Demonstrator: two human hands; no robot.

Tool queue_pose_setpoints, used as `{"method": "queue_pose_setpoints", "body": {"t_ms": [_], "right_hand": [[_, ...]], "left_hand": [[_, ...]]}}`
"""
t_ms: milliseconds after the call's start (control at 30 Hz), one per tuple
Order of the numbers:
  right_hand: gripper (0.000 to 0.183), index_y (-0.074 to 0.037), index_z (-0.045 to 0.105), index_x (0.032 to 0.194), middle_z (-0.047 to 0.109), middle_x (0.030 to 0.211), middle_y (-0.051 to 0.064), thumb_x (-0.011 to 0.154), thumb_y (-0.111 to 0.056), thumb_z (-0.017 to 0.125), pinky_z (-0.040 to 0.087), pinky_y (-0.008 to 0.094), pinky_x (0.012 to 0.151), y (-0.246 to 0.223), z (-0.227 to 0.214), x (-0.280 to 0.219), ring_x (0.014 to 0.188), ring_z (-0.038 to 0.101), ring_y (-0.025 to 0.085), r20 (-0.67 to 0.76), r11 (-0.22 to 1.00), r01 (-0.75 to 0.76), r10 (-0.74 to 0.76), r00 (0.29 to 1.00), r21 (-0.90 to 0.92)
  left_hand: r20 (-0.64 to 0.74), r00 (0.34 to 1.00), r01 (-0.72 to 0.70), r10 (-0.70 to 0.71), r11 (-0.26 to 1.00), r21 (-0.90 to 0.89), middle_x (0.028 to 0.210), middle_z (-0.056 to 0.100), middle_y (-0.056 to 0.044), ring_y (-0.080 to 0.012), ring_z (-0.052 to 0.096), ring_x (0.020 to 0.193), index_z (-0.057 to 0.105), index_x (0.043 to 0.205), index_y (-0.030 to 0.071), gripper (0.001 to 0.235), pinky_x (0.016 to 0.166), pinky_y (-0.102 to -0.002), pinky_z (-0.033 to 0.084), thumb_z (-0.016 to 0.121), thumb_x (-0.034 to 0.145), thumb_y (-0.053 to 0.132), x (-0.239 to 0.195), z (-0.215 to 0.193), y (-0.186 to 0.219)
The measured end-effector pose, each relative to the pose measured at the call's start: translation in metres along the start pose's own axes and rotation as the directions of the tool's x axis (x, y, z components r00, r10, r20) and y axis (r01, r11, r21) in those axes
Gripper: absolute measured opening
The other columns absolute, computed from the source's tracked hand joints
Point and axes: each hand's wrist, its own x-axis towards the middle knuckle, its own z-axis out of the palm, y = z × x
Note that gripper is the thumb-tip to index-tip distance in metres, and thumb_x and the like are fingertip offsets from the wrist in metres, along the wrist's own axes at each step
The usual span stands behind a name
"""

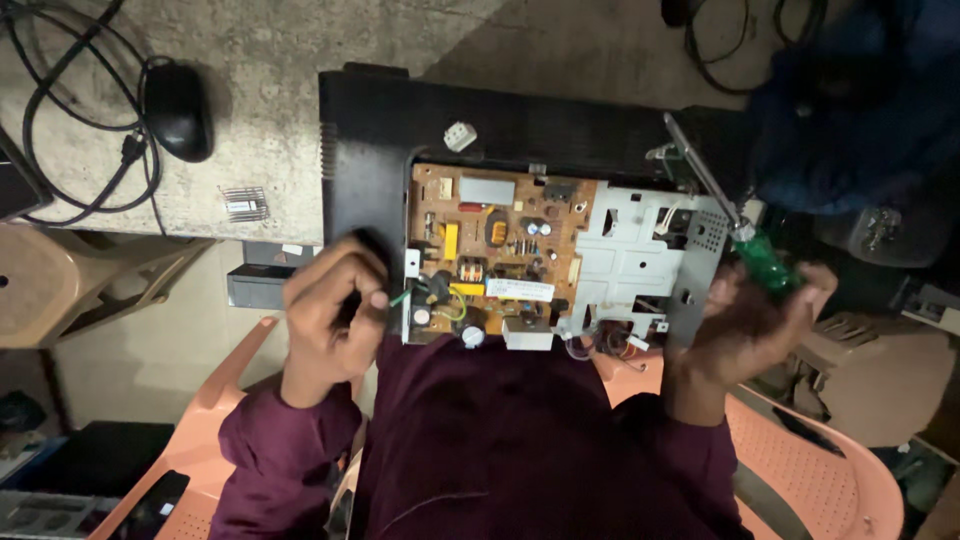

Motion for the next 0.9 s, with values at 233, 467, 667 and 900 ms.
{"method": "queue_pose_setpoints", "body": {"t_ms": [233, 467, 667, 900], "right_hand": [[0.021, -0.009, 0.062, 0.12, 0.076, 0.103, 0.014, 0.12, -0.028, 0.054, 0.05, 0.023, 0.052, -0.001, -0.017, -0.005, 0.071, 0.069, 0.016, 0.0, 1.0, -0.023, 0.023, 1.0, 0.014], [0.023, -0.007, 0.062, 0.117, 0.074, 0.106, 0.013, 0.12, -0.027, 0.05, 0.05, 0.024, 0.049, -0.004, -0.031, -0.014, 0.067, 0.068, 0.016, -0.041, 0.996, -0.038, 0.041, 0.998, 0.085], [0.025, -0.005, 0.061, 0.123, 0.072, 0.106, 0.014, 0.121, -0.027, 0.05, 0.046, 0.025, 0.048, -0.011, -0.035, -0.013, 0.062, 0.064, 0.014, -0.072, 0.997, -0.045, 0.041, 0.997, -0.064], [0.029, -0.008, 0.06, 0.133, 0.07, 0.093, 0.011, 0.116, -0.027, 0.047, 0.04, 0.021, 0.045, -0.011, -0.033, -0.008, 0.051, 0.056, 0.007, 0.075, 0.987, -0.013, 0.025, 0.997, -0.163]], "left_hand": [[0.009, 0.999, -0.053, 0.053, 0.999, -0.008, 0.077, 0.053, -0.014, -0.0248, 0.053, 0.067, 0.047, 0.076, -0.001, 0.015, 0.063, -0.035, 0.044, 0.058, 0.084, 0.003, 0.005, 0.001, -0.001], [0.042, 0.998, -0.046, 0.046, 0.999, 0.006, 0.078, 0.054, -0.014, -0.0273, 0.054, 0.069, 0.047, 0.076, -0.001, 0.014, 0.065, -0.037, 0.045, 0.057, 0.085, 0.003, 0.008, -0.001, 0.003], [0.059, 0.998, -0.015, 0.015, 1.0, -0.01, 0.077, 0.053, -0.013, -0.0251, 0.054, 0.067, 0.046, 0.074, 0.0, 0.017, 0.062, -0.036, 0.045, 0.056, 0.087, 0.006, 0.009, -0.001, 0.004], [0.07, 0.998, 0.004, -0.003, 1.0, -0.009, 0.076, 0.053, -0.013, -0.0247, 0.054, 0.066, 0.046, 0.073, 0.0, 0.021, 0.061, -0.036, 0.044, 0.056, 0.09, 0.008, 0.01, -0.003, 0.007]]}}
